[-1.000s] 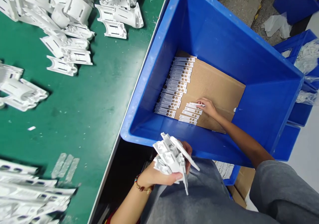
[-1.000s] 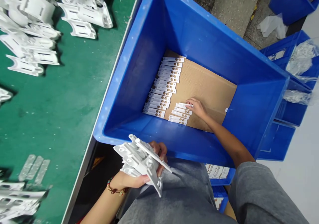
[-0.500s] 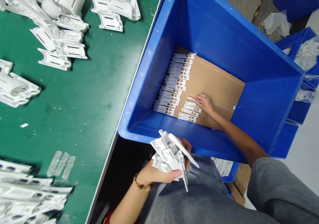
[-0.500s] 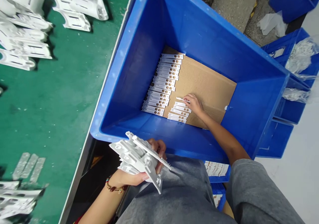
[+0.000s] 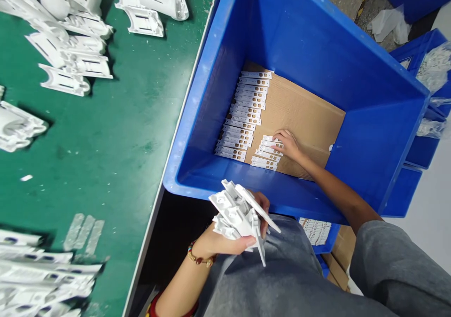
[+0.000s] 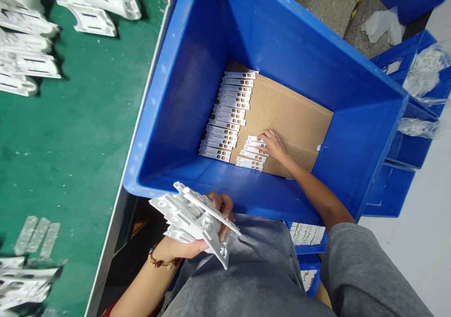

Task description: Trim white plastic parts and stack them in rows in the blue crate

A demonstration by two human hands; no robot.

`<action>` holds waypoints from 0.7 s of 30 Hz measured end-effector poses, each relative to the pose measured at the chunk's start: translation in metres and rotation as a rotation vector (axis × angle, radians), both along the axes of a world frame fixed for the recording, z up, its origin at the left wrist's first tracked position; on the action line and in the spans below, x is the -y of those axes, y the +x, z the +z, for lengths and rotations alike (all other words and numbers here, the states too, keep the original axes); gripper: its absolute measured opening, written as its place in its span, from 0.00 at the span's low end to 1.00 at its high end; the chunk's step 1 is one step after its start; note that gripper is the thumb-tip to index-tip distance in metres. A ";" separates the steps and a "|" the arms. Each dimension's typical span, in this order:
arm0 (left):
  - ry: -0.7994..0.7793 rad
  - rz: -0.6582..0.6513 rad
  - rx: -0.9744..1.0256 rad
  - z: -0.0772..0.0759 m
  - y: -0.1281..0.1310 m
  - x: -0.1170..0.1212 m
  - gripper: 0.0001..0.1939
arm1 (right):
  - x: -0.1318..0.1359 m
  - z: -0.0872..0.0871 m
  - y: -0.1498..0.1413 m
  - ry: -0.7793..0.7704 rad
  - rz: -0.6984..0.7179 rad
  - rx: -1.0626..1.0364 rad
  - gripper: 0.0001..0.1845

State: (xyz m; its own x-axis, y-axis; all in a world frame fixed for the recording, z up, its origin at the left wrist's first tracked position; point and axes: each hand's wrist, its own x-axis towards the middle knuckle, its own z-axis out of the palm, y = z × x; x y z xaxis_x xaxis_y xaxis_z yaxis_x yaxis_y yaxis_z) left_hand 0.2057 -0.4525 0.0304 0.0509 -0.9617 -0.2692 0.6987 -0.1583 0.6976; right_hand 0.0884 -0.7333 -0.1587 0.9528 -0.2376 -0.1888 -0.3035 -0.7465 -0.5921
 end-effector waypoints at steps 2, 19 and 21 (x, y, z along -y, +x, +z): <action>0.001 0.000 -0.014 0.000 -0.001 0.000 0.18 | -0.001 -0.002 -0.004 -0.014 0.022 -0.027 0.06; -0.029 0.099 -0.173 -0.002 -0.006 0.001 0.21 | -0.008 -0.014 -0.006 -0.017 -0.006 0.020 0.06; -0.057 0.122 -0.191 -0.001 -0.006 0.003 0.21 | -0.008 -0.014 -0.006 -0.009 -0.007 0.021 0.06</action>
State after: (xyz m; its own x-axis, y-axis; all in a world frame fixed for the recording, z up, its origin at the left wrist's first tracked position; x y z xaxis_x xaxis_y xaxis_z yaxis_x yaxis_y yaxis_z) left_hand 0.1994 -0.4552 0.0297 0.1215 -0.9654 -0.2308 0.8304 -0.0285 0.5565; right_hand 0.0827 -0.7256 -0.1725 0.9549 -0.2456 -0.1667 -0.2962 -0.7497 -0.5918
